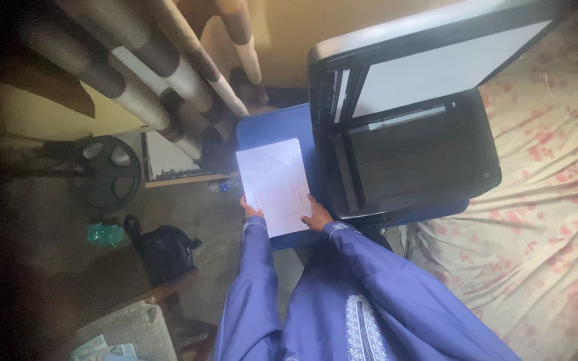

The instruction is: The person opens a printer lid and repeatedly picks up, flips, and places sheets of paper on the printer bed. They handle the papers one at a time, occasionally separating a printed sheet from blank ones, and continue this process throughout the clip.

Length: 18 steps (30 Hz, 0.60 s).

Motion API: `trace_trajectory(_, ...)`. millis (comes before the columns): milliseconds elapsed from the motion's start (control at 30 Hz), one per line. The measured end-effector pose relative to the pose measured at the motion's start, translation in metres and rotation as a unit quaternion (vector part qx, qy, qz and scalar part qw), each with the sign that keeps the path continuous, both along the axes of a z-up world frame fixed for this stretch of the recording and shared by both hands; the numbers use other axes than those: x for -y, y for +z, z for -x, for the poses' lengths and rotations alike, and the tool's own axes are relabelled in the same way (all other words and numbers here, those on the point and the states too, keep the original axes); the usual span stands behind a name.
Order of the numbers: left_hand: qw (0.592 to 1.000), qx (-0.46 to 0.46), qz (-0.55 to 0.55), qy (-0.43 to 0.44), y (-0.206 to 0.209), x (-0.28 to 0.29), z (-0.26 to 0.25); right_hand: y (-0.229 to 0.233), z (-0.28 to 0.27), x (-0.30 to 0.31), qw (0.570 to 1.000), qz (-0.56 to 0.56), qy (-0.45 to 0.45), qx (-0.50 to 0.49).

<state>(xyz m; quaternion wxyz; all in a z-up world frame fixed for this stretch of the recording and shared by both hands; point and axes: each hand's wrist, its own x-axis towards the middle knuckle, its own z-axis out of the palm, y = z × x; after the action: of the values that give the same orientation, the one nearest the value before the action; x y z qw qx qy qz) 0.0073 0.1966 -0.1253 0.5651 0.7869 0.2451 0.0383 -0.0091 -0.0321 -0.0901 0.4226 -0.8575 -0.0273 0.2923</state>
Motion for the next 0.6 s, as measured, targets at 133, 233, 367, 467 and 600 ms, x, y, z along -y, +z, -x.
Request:
trace_trajectory(133, 1.0, -0.022, 0.001, 0.005, 0.0, -0.017, 0.014, -0.003, -0.008, -0.004, 0.999, 0.015, -0.037, -0.015)
trace_trajectory(233, 0.999, -0.036, -0.006, -0.005, -0.007, -0.023, 0.028, -0.003, -0.006, -0.005, 0.997, 0.023, -0.077, -0.019)
trace_trajectory(367, 0.998, 0.008, 0.059, -0.016, -0.032, -0.026, 0.028, -0.002, -0.009, -0.011, 0.987, 0.063, -0.137, -0.059)
trace_trajectory(467, 0.997, 0.076, -0.007, -0.023, -0.054, -0.033, 0.032, -0.001, -0.011, -0.016, 0.987, 0.076, -0.139, -0.034)
trace_trajectory(600, 0.995, 0.093, 0.01, -0.027, -0.071, -0.043, 0.021, -0.004, -0.024, -0.019, 0.98, 0.094, -0.163, -0.06)
